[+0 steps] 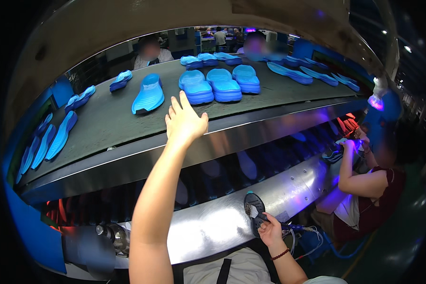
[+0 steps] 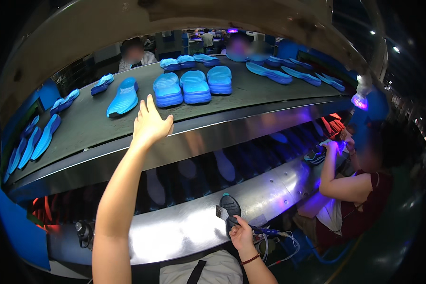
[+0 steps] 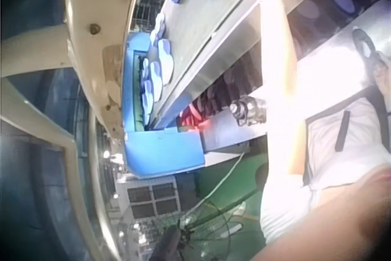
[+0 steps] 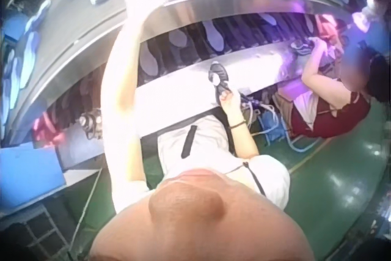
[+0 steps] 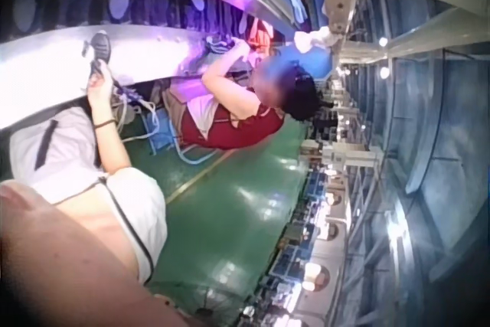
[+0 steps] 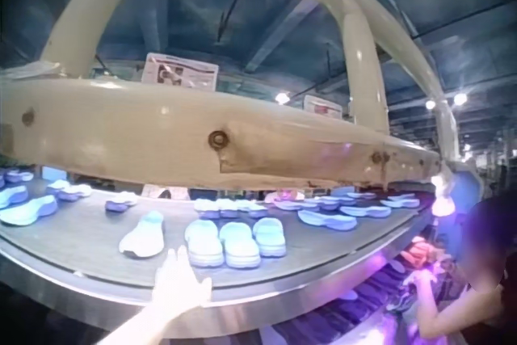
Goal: The person repeatedly picks up blue shoe insoles from a conveyor belt, uses a brush to scrub the underside of each insole, and places them back on the belt. The process is repeated for multiple insoles throughout the clip.
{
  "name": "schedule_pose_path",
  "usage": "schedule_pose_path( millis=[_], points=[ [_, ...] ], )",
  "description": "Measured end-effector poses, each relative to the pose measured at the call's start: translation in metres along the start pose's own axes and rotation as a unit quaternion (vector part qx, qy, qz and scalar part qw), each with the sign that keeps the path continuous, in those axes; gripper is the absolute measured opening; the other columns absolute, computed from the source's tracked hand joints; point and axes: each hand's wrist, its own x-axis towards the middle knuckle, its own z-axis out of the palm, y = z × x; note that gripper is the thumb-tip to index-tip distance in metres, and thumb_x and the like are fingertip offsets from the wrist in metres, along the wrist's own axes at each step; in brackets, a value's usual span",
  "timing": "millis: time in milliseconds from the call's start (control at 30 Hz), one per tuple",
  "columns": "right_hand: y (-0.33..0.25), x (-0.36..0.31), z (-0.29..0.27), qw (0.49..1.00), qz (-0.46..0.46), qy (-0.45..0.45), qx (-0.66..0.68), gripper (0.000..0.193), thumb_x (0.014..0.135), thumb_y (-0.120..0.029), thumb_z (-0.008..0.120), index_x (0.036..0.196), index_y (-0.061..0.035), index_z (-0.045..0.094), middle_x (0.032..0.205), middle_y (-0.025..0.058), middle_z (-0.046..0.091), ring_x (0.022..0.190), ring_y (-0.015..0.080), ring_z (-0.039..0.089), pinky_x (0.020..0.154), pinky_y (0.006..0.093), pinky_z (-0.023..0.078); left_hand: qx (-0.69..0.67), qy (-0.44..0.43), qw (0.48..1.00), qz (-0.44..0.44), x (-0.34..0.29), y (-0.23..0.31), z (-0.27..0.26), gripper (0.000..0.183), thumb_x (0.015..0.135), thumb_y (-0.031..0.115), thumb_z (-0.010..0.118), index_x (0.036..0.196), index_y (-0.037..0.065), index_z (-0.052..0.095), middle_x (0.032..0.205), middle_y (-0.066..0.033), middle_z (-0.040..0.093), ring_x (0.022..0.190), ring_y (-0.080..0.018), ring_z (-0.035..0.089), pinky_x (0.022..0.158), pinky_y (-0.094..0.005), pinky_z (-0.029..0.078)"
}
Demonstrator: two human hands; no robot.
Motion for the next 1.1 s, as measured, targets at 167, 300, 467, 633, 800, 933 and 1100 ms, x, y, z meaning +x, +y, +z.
schedule_pose_path(
  millis=[167, 300, 467, 633, 800, 933, 1100],
  points=[
    [-0.010, 0.000, -0.008, 1.000, -0.008, 0.013, -0.007, 0.019, 0.086, -0.020, 0.057, 0.101, -0.0078, 0.059, 0.078, 0.0022, 0.058, 0.055, 0.0108, 0.044, 0.051, 0.0242, 0.036, 0.030, -0.009, 0.994, 0.102, 0.023, 0.000, 0.002, 0.090, 0.078, 0.045, 0.063, 0.146, 0.008, 0.015, 0.150, -0.0242, 0.013, 0.133, -0.0412, 0.030, 0.108, -0.0442, 0.028],
    [-0.025, 0.001, -0.016, 0.999, -0.021, 0.024, -0.013, 0.018, 0.085, -0.019, 0.058, 0.099, -0.0078, 0.059, 0.078, 0.0023, 0.057, 0.055, 0.0107, 0.044, 0.051, 0.0236, 0.036, -0.005, 0.021, 0.990, 0.141, 0.048, -0.015, 0.015, 0.069, 0.079, 0.041, 0.064, 0.129, 0.002, 0.037, 0.140, -0.0241, 0.032, 0.117, -0.0411, 0.048, 0.097, -0.0430, 0.041],
    [-0.024, 0.013, -0.027, 0.999, -0.001, 0.036, -0.004, 0.016, 0.085, -0.018, 0.059, 0.097, -0.0070, 0.061, 0.077, 0.0028, 0.058, 0.056, 0.0107, 0.044, 0.051, 0.0233, 0.035, -0.085, 0.068, 0.977, 0.181, 0.042, -0.010, 0.024, 0.050, 0.080, 0.034, 0.067, 0.112, 0.001, 0.045, 0.121, -0.0231, 0.047, 0.104, -0.0415, 0.055, 0.087, -0.0435, 0.046],
    [-0.013, 0.008, -0.005, 1.000, -0.002, 0.020, 0.015, 0.019, 0.085, -0.017, 0.060, 0.100, -0.0056, 0.060, 0.075, 0.0022, 0.056, 0.056, 0.0127, 0.045, 0.052, 0.0260, 0.036, -0.060, 0.062, 0.985, 0.149, 0.038, -0.002, 0.017, 0.059, 0.079, 0.041, 0.067, 0.111, -0.003, 0.047, 0.120, -0.0233, 0.050, 0.105, -0.0401, 0.055, 0.087, -0.0423, 0.046],
    [-0.007, 0.010, -0.004, 1.000, 0.013, 0.013, -0.005, 0.018, 0.085, -0.017, 0.060, 0.099, -0.0065, 0.061, 0.074, 0.0027, 0.056, 0.056, 0.0122, 0.045, 0.053, 0.0257, 0.036, -0.060, 0.032, 0.987, 0.145, 0.041, 0.000, 0.016, 0.065, 0.080, 0.049, 0.063, 0.117, -0.002, 0.047, 0.126, -0.0224, 0.047, 0.110, -0.0389, 0.053, 0.092, -0.0409, 0.044],
    [-0.007, 0.009, -0.006, 1.000, 0.014, -0.008, -0.017, 0.016, 0.086, -0.018, 0.060, 0.098, -0.0076, 0.061, 0.074, 0.0020, 0.055, 0.057, 0.0118, 0.046, 0.054, 0.0255, 0.036, -0.107, 0.076, 0.988, 0.088, 0.048, -0.004, 0.020, 0.074, 0.083, 0.056, 0.055, 0.128, -0.001, 0.042, 0.132, -0.0210, 0.043, 0.116, -0.0384, 0.050, 0.096, -0.0420, 0.041],
    [-0.011, 0.008, -0.010, 0.999, 0.020, -0.005, -0.029, 0.017, 0.086, -0.019, 0.060, 0.099, -0.0079, 0.059, 0.076, 0.0022, 0.055, 0.058, 0.0115, 0.047, 0.054, 0.0252, 0.037, -0.028, 0.046, 0.998, 0.044, 0.041, 0.007, 0.012, 0.083, 0.079, 0.063, 0.054, 0.132, 0.001, 0.041, 0.131, -0.0232, 0.047, 0.122, -0.0346, 0.047, 0.097, -0.0435, 0.039]
  ],
)
